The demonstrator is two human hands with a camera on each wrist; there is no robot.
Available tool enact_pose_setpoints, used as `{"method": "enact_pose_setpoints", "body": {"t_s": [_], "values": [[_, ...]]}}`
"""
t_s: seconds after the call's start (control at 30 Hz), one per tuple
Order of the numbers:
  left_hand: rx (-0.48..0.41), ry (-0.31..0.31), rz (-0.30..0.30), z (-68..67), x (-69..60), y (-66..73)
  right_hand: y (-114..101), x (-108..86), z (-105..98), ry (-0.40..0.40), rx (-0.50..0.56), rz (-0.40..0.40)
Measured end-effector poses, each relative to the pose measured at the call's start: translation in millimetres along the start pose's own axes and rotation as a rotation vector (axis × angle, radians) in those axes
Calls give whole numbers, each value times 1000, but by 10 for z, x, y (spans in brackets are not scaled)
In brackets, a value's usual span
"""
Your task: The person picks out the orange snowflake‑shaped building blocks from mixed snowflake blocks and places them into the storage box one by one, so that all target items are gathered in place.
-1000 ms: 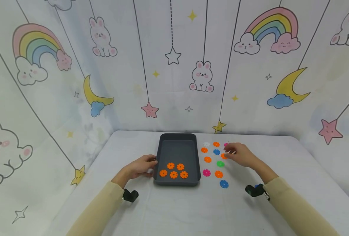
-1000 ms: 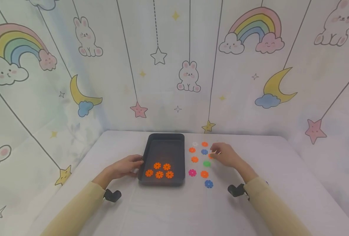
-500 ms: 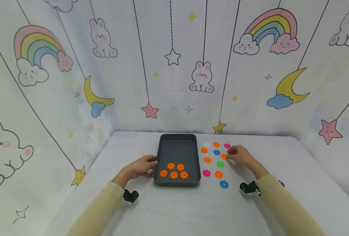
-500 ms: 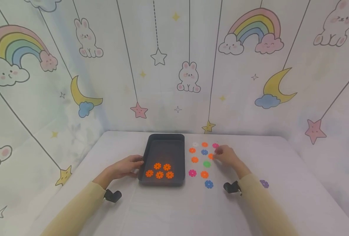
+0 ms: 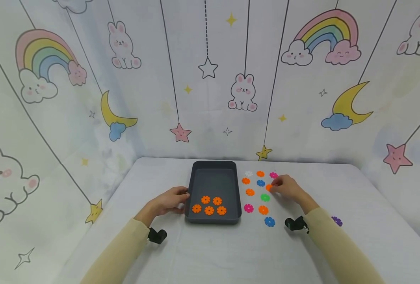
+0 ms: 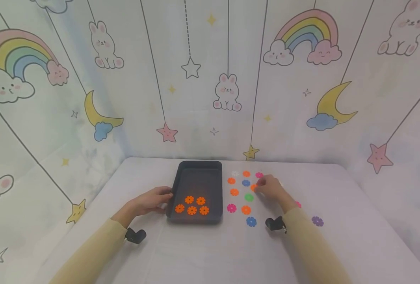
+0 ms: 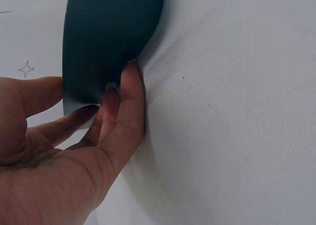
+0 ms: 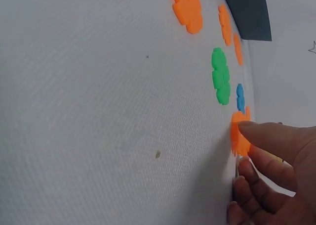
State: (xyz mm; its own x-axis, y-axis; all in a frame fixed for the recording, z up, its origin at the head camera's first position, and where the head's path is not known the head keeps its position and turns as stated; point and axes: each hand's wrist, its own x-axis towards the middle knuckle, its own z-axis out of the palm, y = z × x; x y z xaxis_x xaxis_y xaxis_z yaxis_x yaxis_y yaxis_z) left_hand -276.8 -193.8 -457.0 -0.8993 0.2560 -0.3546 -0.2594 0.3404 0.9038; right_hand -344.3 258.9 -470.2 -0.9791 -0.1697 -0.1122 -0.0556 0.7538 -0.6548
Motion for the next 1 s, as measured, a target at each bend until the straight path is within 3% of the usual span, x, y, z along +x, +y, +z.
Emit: {"method": "enact_pose_setpoints", "body": {"t_s": [0.53, 0.73, 1.0], "values": [[-9, -5, -2, -7, 11, -13, -69, -116, -62, 54, -5, -20], [-10, -10, -3, -13, 15, -35, -147, -177, -90, 77, -9, -89], [-4, -8, -2, -15, 19, -24, -439, -257, -105, 71, 4, -207]]}}
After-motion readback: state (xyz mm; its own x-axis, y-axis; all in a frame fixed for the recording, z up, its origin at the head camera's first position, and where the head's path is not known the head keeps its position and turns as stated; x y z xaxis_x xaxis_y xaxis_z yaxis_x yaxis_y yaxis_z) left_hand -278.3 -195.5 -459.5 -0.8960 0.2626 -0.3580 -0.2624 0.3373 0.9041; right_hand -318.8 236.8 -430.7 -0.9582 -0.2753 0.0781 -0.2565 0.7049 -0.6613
